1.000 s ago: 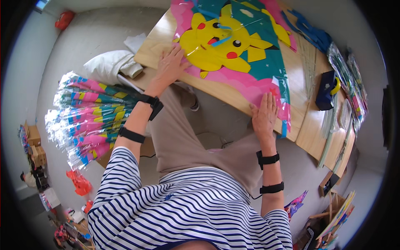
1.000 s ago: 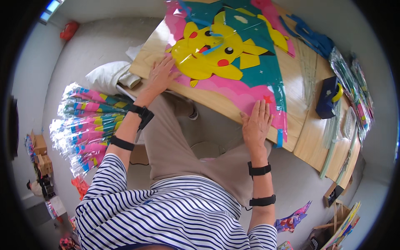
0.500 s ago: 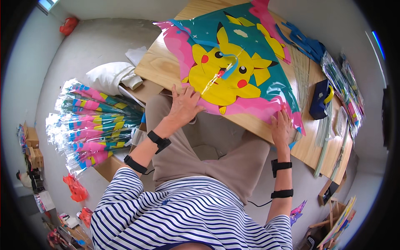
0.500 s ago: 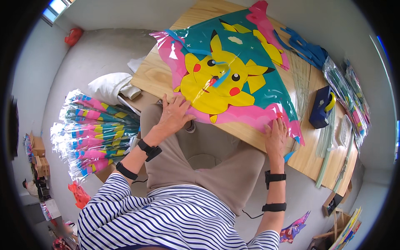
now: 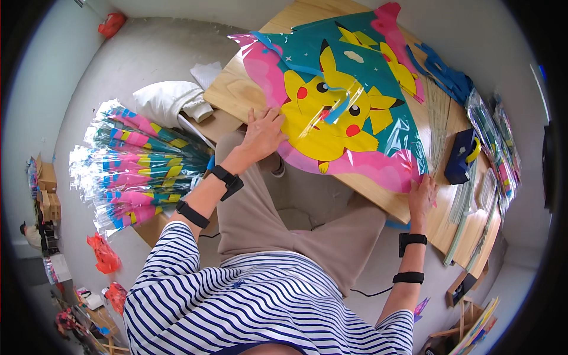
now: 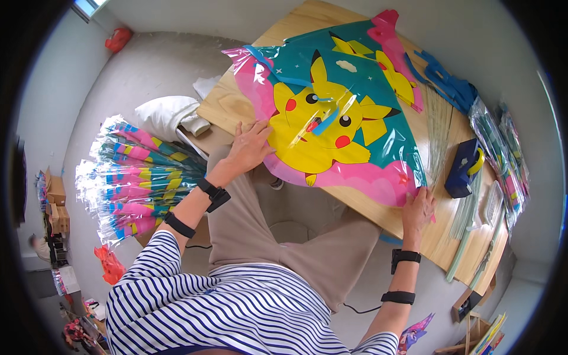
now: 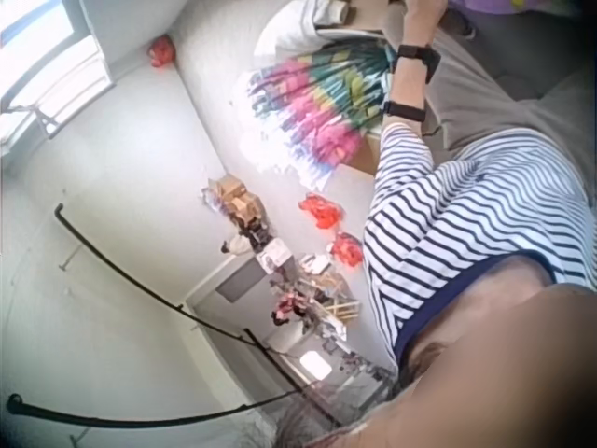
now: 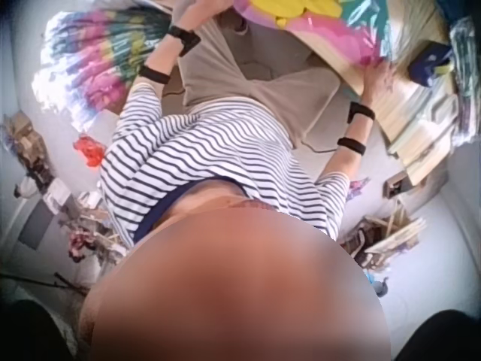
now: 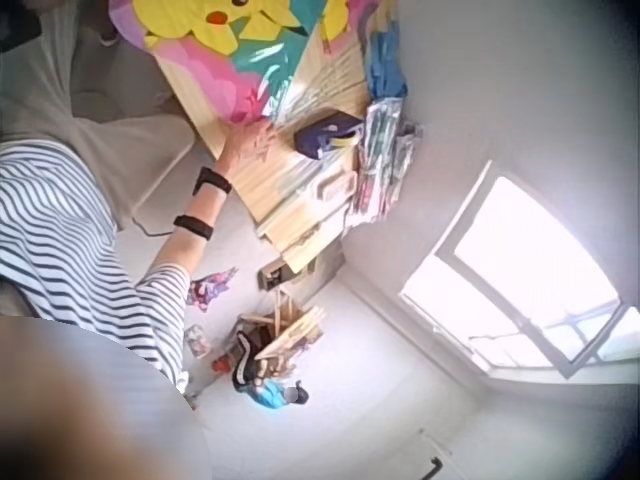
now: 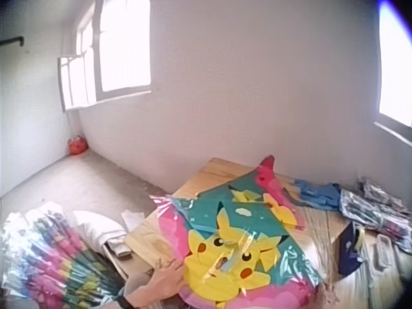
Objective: Assembling a character-themed kite by attaching plastic strips to the kite wings using tape.
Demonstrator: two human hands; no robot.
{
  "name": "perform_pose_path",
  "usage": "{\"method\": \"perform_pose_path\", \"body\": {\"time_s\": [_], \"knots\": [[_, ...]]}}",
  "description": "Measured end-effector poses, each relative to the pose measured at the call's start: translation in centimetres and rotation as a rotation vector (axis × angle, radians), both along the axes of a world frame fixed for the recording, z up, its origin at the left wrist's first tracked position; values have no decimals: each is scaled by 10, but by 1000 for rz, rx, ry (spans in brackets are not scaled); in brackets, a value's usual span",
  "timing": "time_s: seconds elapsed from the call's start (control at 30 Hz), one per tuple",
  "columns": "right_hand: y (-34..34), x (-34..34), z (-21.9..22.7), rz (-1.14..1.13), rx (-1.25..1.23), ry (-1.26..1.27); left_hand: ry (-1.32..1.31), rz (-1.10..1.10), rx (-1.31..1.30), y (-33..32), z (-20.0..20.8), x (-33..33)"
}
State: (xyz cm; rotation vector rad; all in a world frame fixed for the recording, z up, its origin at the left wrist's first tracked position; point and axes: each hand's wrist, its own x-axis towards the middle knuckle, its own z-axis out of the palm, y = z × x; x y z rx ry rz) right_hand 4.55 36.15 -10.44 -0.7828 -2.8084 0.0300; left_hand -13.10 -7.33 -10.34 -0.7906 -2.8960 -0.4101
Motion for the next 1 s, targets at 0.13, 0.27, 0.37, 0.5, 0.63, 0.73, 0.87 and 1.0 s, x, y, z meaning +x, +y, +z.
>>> {"method": "perform_pose_path", "body": {"time_s": [0.13,0.27,0.37,0.5,0.63,0.73,0.87,1.0], "knots": [[2,-5,6,-46,-12,4,-65,-17,-9,1,9,-5],[15,-10,0,-11,-5,60,-68,-55,28,12,10,-32],[28,-13,-6,-49,-36,69,78,-159,163,45,12,-59],[28,-18,-9,-58,-39,105,233,-168,138,84,14,-104],[25,-22,-8,-22,-28,134,238,-158,64,96,3,-135],[31,-18,-4,-1,-47,161,131,-126,-55,94,-2,-142],[49,-12,7,-166,-190,209,135,-156,71,59,-1,-133],[66,-8,39,-211,-256,319,174,-213,13,5,-6,-113]]}}
